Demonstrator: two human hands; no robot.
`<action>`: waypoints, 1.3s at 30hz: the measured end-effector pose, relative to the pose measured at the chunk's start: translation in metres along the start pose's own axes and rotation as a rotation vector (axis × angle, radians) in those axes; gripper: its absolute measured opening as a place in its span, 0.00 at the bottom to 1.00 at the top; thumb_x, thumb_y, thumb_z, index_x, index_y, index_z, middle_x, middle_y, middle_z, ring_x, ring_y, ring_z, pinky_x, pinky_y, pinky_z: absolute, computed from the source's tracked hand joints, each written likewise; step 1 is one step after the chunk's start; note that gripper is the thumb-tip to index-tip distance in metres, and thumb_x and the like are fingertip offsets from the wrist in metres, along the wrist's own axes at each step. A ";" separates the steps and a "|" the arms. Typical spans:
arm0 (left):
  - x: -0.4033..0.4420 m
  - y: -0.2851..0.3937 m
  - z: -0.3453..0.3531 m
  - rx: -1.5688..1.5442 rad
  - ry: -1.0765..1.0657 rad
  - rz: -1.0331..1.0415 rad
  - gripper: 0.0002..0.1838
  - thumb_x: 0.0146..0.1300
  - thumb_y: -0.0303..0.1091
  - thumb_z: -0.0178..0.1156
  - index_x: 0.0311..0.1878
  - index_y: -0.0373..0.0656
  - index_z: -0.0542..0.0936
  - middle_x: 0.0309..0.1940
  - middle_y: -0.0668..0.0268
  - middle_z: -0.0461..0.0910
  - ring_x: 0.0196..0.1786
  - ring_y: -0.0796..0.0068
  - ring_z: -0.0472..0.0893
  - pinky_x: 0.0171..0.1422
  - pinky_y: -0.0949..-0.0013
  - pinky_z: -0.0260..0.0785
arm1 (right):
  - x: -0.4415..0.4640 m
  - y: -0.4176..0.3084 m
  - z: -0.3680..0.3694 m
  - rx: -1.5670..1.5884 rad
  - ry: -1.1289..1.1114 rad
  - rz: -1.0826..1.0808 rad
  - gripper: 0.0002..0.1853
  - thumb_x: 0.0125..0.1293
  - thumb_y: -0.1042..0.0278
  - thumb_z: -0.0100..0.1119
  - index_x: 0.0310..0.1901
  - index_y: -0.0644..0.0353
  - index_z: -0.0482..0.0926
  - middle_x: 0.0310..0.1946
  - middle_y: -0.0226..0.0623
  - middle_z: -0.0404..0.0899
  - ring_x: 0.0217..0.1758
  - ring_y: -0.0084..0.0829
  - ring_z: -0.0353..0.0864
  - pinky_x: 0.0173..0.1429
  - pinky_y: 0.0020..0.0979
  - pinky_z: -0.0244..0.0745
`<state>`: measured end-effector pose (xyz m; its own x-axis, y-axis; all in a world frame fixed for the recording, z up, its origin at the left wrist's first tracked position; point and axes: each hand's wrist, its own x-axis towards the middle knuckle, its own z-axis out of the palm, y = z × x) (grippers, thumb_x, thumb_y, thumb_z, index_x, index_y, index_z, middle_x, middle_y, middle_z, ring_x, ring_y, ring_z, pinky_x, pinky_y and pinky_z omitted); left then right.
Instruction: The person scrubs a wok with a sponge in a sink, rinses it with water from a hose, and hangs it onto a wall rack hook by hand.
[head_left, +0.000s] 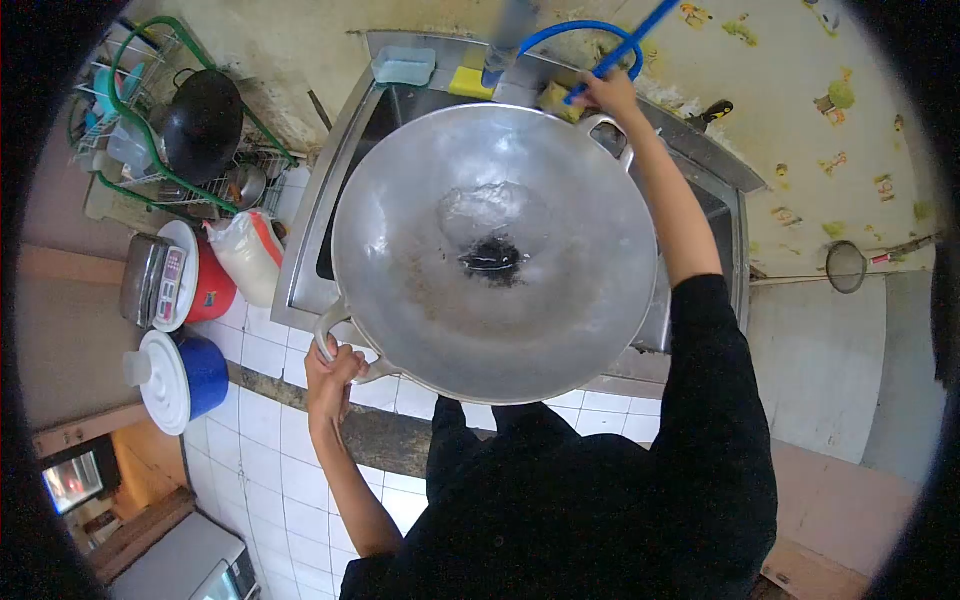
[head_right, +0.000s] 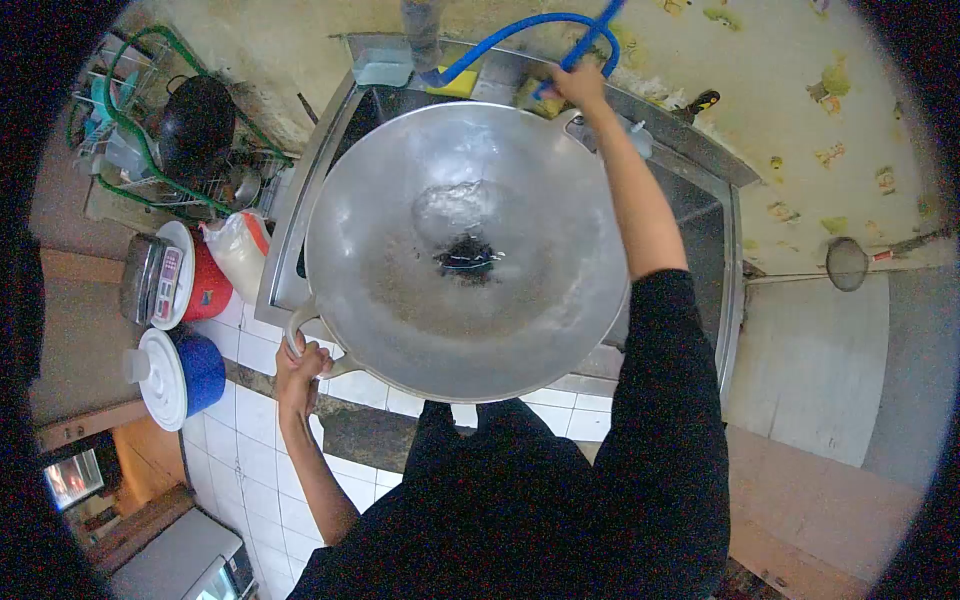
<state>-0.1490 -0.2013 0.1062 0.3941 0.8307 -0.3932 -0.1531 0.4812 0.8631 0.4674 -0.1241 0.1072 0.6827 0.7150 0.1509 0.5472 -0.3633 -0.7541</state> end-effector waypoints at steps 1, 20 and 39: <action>-0.001 -0.001 -0.001 -0.004 -0.004 -0.003 0.17 0.50 0.12 0.53 0.34 0.47 0.60 0.18 0.73 0.60 0.23 0.78 0.67 0.32 0.69 0.66 | -0.001 0.019 -0.017 -0.059 0.024 0.025 0.15 0.60 0.63 0.62 0.28 0.71 0.80 0.21 0.40 0.81 0.21 0.30 0.83 0.26 0.25 0.78; -0.002 -0.002 0.002 0.011 -0.012 0.023 0.17 0.50 0.15 0.56 0.33 0.47 0.61 0.19 0.72 0.63 0.23 0.78 0.69 0.32 0.71 0.67 | -0.245 -0.045 0.002 0.336 -0.531 0.165 0.18 0.66 0.52 0.54 0.35 0.60 0.80 0.26 0.29 0.80 0.27 0.19 0.77 0.34 0.21 0.73; 0.002 -0.005 -0.005 -0.046 0.001 -0.027 0.20 0.47 0.10 0.54 0.33 0.46 0.58 0.16 0.74 0.60 0.21 0.77 0.70 0.30 0.69 0.68 | -0.216 -0.072 0.344 -0.104 0.157 -0.330 0.30 0.69 0.61 0.42 0.69 0.63 0.53 0.71 0.53 0.46 0.74 0.48 0.45 0.75 0.45 0.39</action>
<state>-0.1523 -0.2010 0.0993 0.3973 0.8176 -0.4167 -0.1836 0.5157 0.8368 0.1143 -0.0468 -0.0911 0.5233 0.7063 0.4768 0.7905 -0.1934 -0.5811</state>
